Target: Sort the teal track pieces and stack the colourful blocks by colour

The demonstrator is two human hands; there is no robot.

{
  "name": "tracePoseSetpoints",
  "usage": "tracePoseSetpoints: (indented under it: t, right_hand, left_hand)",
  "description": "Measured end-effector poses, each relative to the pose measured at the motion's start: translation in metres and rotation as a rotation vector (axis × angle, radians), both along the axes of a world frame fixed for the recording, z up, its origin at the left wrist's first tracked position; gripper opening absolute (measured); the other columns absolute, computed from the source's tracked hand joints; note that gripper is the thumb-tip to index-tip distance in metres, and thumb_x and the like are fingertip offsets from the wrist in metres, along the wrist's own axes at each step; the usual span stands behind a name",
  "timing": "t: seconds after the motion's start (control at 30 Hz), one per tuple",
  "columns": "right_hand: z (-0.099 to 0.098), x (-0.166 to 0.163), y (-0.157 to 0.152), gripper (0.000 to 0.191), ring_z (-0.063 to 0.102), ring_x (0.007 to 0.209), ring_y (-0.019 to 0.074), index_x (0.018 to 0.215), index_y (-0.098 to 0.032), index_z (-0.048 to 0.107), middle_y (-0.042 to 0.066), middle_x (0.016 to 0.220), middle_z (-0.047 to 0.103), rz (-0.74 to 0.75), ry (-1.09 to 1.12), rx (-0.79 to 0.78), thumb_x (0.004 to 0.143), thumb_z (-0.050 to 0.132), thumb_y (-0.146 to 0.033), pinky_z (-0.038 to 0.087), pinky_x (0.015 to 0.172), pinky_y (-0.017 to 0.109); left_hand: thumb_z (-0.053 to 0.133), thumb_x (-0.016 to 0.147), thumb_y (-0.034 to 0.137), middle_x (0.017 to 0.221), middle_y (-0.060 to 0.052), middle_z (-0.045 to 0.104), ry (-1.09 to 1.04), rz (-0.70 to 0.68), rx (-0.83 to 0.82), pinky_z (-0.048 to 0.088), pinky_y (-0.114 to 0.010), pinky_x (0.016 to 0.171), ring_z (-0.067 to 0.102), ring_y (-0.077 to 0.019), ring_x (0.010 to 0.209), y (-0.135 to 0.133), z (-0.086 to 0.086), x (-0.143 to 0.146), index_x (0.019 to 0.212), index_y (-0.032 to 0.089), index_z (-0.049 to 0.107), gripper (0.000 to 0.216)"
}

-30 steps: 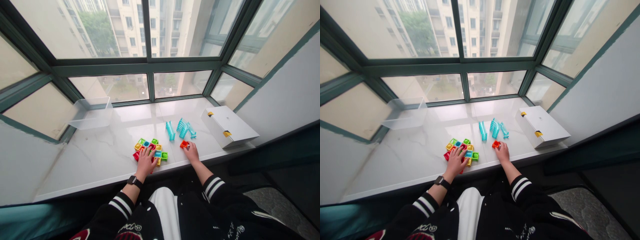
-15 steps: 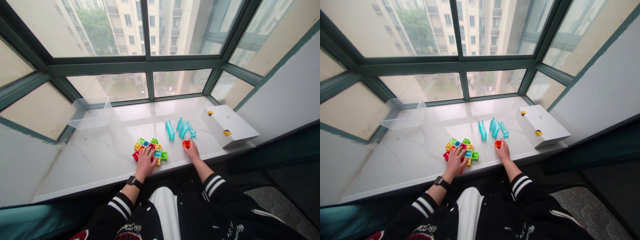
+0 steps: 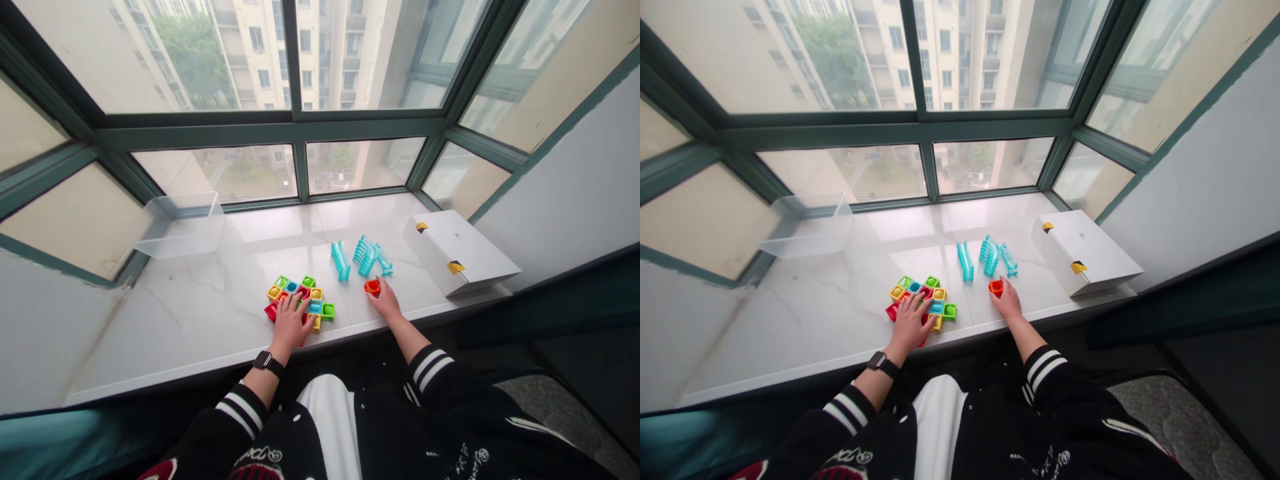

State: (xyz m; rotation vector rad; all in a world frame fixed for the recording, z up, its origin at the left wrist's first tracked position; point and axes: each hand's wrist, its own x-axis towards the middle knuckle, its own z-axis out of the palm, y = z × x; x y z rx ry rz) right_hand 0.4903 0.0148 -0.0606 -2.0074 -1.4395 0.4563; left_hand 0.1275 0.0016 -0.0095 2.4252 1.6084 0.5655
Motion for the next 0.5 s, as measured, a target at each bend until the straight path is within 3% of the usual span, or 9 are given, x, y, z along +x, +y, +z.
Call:
tracePoseSetpoints:
  t: [0.2,0.37,0.43,0.5]
  right_hand:
    - [0.001,-0.001,-0.001,0.074,0.055,0.140,0.0368,0.148,-0.020,0.050,0.018,0.147,0.057,-0.001,0.002,0.047,0.080,0.067,-0.046,0.044,0.119,0.055]
    - [0.024,-0.015,-0.020,0.061,0.051,0.141,0.0349,0.143,-0.021,0.054,0.018,0.146,0.054,-0.029,0.012,0.302,0.088,0.062,-0.045,0.043,0.120,0.056]
    - [0.034,-0.028,-0.031,0.051,0.057,0.133,0.0319,0.140,-0.022,0.057,0.016,0.138,0.060,0.041,0.071,0.331,0.093,0.058,-0.042,0.047,0.116,0.053]
    - [0.039,-0.045,-0.039,0.047,0.064,0.123,0.0292,0.138,-0.024,0.058,0.014,0.131,0.065,0.184,0.156,0.252,0.094,0.059,-0.040,0.052,0.110,0.049]
  left_hand:
    - [0.061,0.098,0.048,0.162,-0.008,0.052,0.007,0.007,-0.006,0.025,-0.062,0.129,0.038,-0.0377,0.154,0.000,0.001,0.000,0.146,0.030,0.064,0.052]
    - [0.060,0.098,0.049,0.161,-0.008,0.052,0.011,0.002,-0.001,0.024,-0.062,0.130,0.038,-0.0373,0.154,0.000,0.000,-0.001,0.146,0.029,0.064,0.051]
    - [0.060,0.098,0.049,0.160,-0.007,0.054,0.001,-0.001,0.008,0.023,-0.062,0.130,0.039,-0.0374,0.153,0.000,-0.002,-0.001,0.145,0.030,0.064,0.050]
    - [0.061,0.098,0.049,0.159,-0.008,0.055,-0.013,-0.002,0.012,0.023,-0.063,0.130,0.039,-0.0379,0.153,0.001,-0.004,-0.002,0.145,0.031,0.065,0.050]
